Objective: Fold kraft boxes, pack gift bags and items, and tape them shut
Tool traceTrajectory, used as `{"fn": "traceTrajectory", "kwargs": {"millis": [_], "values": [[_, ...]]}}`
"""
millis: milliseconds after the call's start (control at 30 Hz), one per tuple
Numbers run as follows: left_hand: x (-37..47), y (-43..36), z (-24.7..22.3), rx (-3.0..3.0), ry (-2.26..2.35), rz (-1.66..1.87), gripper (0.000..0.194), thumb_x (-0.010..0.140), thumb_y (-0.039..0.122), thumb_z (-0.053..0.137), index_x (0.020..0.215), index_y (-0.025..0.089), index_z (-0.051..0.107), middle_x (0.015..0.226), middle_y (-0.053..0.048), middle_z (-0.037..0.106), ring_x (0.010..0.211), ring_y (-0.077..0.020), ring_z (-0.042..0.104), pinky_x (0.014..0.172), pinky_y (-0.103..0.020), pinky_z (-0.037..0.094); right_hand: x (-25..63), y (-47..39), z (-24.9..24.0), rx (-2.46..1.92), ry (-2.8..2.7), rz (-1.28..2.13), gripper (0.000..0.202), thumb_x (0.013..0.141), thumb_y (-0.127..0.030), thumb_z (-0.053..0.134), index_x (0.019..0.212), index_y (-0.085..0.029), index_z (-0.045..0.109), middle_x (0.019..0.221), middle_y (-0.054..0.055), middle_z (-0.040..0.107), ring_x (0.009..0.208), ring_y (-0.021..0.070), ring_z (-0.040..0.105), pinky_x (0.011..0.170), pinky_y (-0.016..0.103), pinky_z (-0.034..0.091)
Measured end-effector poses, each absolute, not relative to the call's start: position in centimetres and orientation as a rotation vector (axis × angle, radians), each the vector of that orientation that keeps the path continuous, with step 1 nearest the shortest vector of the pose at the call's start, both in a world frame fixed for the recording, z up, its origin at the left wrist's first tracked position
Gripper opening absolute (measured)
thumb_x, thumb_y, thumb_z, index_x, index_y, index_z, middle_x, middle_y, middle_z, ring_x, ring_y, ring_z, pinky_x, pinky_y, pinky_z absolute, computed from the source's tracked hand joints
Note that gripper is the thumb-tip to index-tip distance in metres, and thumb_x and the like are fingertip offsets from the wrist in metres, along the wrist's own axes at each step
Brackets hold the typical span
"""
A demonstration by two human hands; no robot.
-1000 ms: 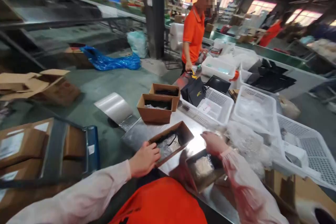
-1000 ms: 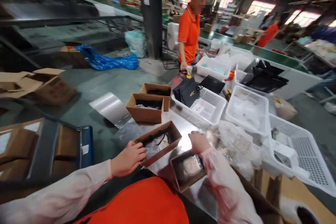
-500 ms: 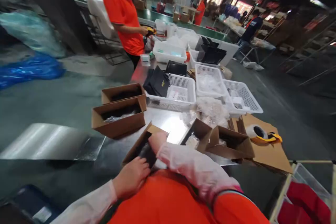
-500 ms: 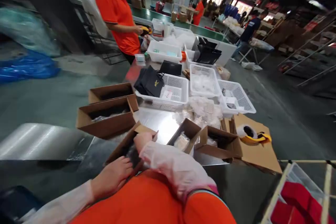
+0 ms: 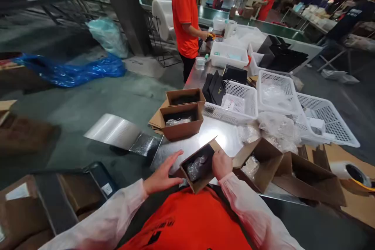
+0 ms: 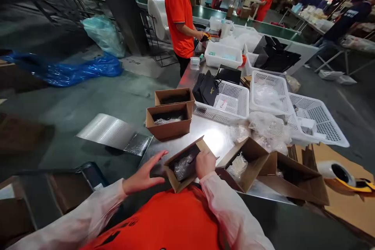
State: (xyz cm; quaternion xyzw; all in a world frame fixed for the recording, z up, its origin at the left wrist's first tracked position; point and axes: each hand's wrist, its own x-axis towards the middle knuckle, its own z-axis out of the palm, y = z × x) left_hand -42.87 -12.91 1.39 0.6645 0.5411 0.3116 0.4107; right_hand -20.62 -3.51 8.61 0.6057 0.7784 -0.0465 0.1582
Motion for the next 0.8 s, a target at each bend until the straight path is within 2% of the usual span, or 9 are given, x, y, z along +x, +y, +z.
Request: {"fn": "traceTrajectory", "kwargs": {"millis": [167, 233, 333, 400, 600, 700, 800], "values": [[-40.9, -12.2, -1.0, 1.057, 1.252, 0.915, 0.113, 0.064, 0.029, 0.083, 0.158, 0.021, 0.020, 0.142, -0.016, 0.054, 0.130, -0.0306, 0.053, 0.114, -0.048, 0.037, -21.3, -3.4, 8.2, 1.716, 2.231, -0.131, 0.040, 0.091, 0.000, 0.032, 0.103, -0.002, 0.069, 0.096, 0.023, 0.068, 0.089, 0.0304, 0.069, 0.069, 0.036, 0.053], [-41.1, -11.9, -1.3, 1.047, 1.227, 0.892, 0.117, 0.058, 0.030, 0.088, 0.156, 0.022, 0.025, 0.140, -0.015, 0.054, 0.129, -0.0312, 0.053, 0.113, -0.049, 0.037, -21.5, -3.5, 8.2, 1.702, 2.239, -0.125, 0.040, 0.091, -0.001, 0.032, 0.104, -0.002, 0.069, 0.096, 0.024, 0.068, 0.089, 0.0304, 0.069, 0.068, 0.036, 0.053], [-42.0, -11.3, -1.4, 1.112, 1.122, 0.846, 0.105, 0.053, 0.036, 0.092, 0.147, 0.022, 0.046, 0.142, -0.013, 0.050, 0.134, -0.0330, 0.046, 0.114, -0.047, 0.036, -21.7, -3.6, 8.2, 1.685, 2.242, -0.115, 0.040, 0.091, -0.001, 0.032, 0.104, -0.003, 0.070, 0.095, 0.023, 0.069, 0.087, 0.0301, 0.070, 0.069, 0.036, 0.054], [-42.3, -11.3, -1.6, 1.096, 1.051, 0.868, 0.098, 0.052, 0.042, 0.091, 0.141, 0.023, 0.054, 0.145, -0.012, 0.047, 0.137, -0.0340, 0.042, 0.114, -0.046, 0.037, -21.8, -3.7, 8.3, 1.690, 2.239, -0.111, 0.040, 0.091, 0.000, 0.032, 0.104, -0.003, 0.070, 0.095, 0.023, 0.069, 0.087, 0.0297, 0.070, 0.069, 0.035, 0.054], [-39.7, -12.3, -3.0, 0.823, 1.197, 1.014, 0.090, 0.062, 0.042, 0.086, 0.141, 0.020, 0.050, 0.143, -0.014, 0.051, 0.130, -0.0327, 0.049, 0.110, -0.044, 0.041, -22.0, -3.6, 8.0, 1.715, 2.226, -0.142, 0.037, 0.093, -0.003, 0.034, 0.105, -0.004, 0.069, 0.097, 0.022, 0.069, 0.090, 0.0295, 0.070, 0.071, 0.035, 0.054], [-37.7, -11.9, -3.8, 0.797, 1.435, 1.093, 0.076, 0.062, 0.035, 0.085, 0.130, 0.015, 0.057, 0.132, -0.014, 0.056, 0.121, -0.0310, 0.055, 0.106, -0.045, 0.044, -22.2, -3.4, 8.0, 1.711, 2.233, -0.158, 0.039, 0.093, -0.002, 0.032, 0.106, -0.002, 0.069, 0.099, 0.023, 0.069, 0.094, 0.0305, 0.069, 0.075, 0.037, 0.054], [-36.7, -11.3, -4.6, 0.919, 1.626, 1.102, 0.078, 0.064, 0.030, 0.083, 0.134, 0.017, 0.053, 0.127, -0.012, 0.055, 0.115, -0.0284, 0.056, 0.105, -0.044, 0.046, -21.6, -3.5, 8.5, 1.692, 2.253, -0.194, 0.036, 0.098, -0.013, 0.035, 0.110, -0.002, 0.068, 0.100, 0.023, 0.069, 0.095, 0.0312, 0.069, 0.075, 0.037, 0.053]]}}
